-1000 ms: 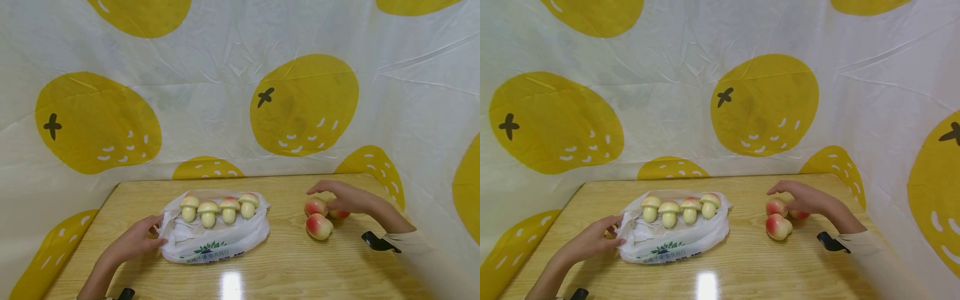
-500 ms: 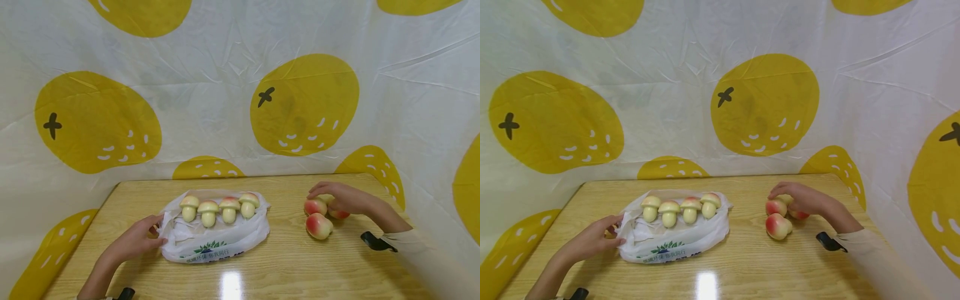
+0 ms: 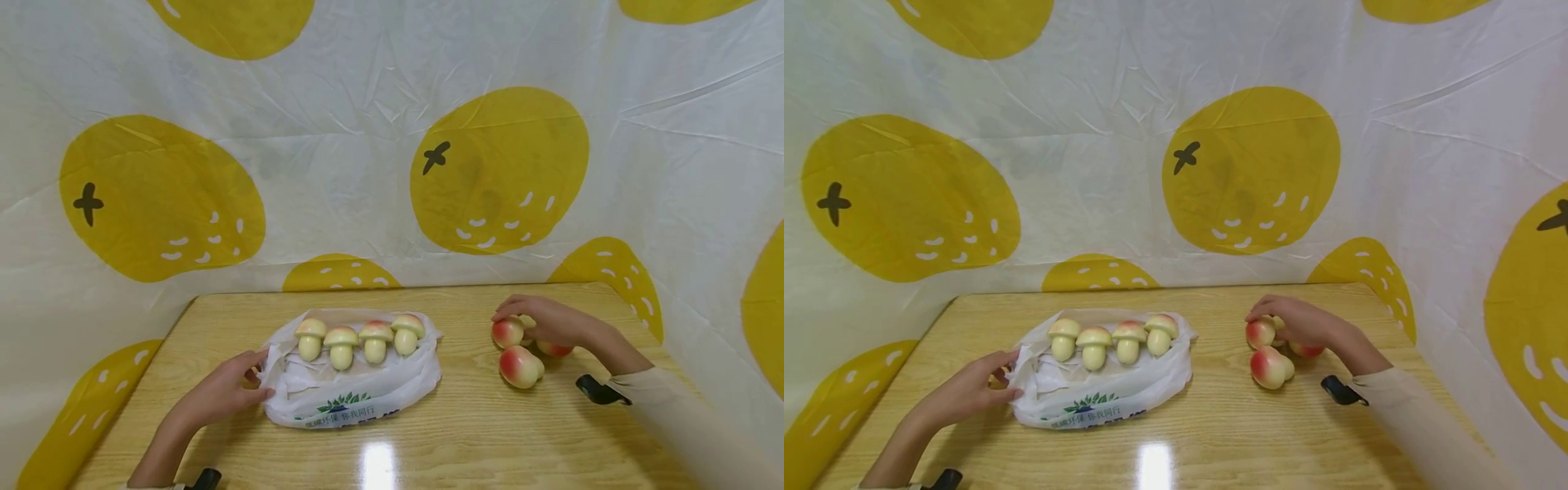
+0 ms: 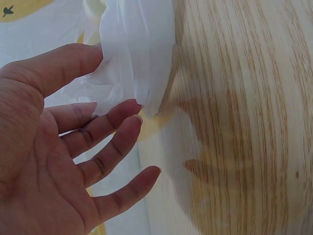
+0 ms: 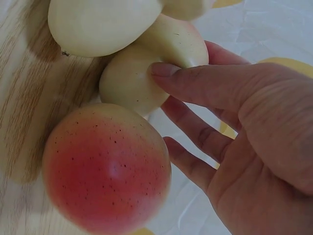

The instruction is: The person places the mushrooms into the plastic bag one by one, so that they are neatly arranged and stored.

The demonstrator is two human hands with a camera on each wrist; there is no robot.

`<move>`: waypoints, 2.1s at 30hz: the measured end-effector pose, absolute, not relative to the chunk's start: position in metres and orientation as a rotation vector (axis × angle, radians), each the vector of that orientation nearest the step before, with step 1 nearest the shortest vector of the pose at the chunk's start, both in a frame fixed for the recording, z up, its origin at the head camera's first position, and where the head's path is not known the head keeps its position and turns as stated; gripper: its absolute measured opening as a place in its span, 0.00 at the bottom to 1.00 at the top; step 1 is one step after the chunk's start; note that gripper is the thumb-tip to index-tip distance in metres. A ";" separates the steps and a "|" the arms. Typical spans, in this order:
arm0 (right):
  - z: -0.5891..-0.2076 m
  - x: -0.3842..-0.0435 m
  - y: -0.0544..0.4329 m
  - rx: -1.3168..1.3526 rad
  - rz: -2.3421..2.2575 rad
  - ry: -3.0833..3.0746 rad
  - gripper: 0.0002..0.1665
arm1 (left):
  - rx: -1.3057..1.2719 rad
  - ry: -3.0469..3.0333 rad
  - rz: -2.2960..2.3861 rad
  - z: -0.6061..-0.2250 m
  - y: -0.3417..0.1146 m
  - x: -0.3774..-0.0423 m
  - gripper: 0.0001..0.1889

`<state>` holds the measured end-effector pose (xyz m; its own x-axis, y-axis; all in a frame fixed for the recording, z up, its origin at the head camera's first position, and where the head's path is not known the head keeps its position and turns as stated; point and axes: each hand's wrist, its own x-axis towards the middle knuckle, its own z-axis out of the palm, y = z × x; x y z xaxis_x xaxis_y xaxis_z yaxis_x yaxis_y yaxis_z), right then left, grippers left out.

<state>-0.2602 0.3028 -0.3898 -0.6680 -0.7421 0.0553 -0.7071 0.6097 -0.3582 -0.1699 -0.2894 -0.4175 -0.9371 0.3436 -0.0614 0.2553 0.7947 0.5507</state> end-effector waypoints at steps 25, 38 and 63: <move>-0.395 -0.272 0.294 -0.885 -0.590 2.854 0.27 | 0.463 2.816 0.860 -0.419 -0.290 -0.172 0.40; -0.396 -0.282 0.285 -0.835 -0.607 2.812 0.27 | 0.477 2.826 0.866 -0.421 -0.291 -0.171 0.38; -0.390 -0.278 0.280 -0.617 -1.016 2.635 0.26 | 0.496 2.840 0.847 -0.418 -0.289 -0.170 0.35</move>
<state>-0.2779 0.2802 -0.3903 -0.8791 -0.4701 -0.0788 -0.2956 0.6674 -0.6836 -0.1696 -0.2889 -0.4177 -0.9365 0.3489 -0.0364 0.2720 0.7876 0.5529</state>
